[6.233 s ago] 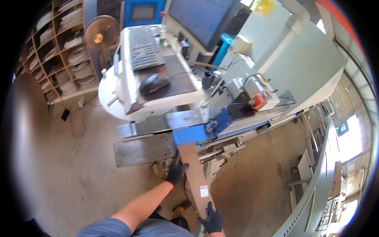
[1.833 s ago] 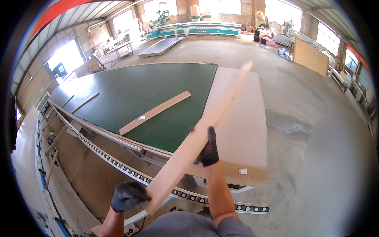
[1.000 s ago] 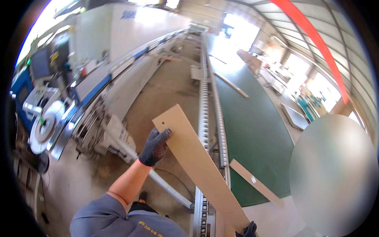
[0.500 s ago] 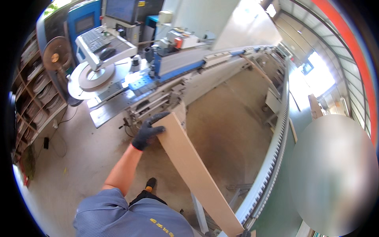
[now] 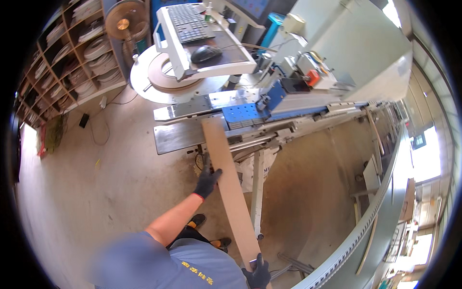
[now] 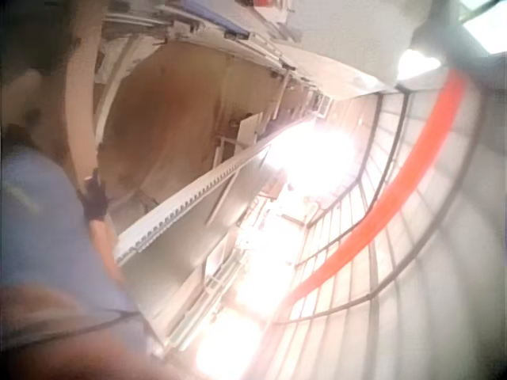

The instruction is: The person picks up long wooden planks from a table and places them onto a conveyor belt system. They feed the planks into a machine, likely for cutting or labeling, and then retrieve the processed pieces. The person stacks the finished planks on a nearby table.

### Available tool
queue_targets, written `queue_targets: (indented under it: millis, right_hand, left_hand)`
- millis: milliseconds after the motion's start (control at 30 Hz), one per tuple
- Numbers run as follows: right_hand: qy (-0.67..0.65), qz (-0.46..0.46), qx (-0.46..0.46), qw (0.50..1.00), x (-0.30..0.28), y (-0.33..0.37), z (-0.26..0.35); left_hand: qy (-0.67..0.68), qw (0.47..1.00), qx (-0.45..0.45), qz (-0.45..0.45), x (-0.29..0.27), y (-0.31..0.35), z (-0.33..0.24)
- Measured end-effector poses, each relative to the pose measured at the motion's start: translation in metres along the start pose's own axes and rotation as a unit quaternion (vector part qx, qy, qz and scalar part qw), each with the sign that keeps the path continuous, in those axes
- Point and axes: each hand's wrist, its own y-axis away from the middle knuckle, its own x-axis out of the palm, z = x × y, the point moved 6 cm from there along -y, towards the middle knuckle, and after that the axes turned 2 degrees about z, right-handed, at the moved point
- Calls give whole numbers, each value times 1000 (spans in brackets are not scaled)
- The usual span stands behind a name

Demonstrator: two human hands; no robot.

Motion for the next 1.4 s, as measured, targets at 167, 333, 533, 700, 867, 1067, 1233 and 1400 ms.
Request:
queue_targets:
  millis: [167,333,533,700,867,1067,1233,1400]
  right_hand:
    - [-22,21,38,999,-17,-48,1]
    - [8,37,31,999,-52,-102,-23]
    - [-5,23,30,999,-25,-140,-96]
    - [-52,34,6,998,-70,-177,-107]
    - [-90,35,5,995,-78,-196,-139]
    - [-54,54,-19,997,-124,-228,-176]
    - [-99,-87,98,986,-121,-236,-176]
    - [-385,-196,225,873,-80,-132,-150]
  left_hand:
    - [-3,995,-100,27,23,-39,-39]
    - [120,989,-89,19,50,-76,-15]
    - [230,971,-59,31,118,-108,-9]
    - [198,979,-39,32,161,-130,-11]
    - [163,986,-21,42,200,-147,7]
    - [279,931,-208,111,247,-189,77]
    - [207,971,-30,117,265,-245,55]
    - [34,950,-16,311,349,-153,60]
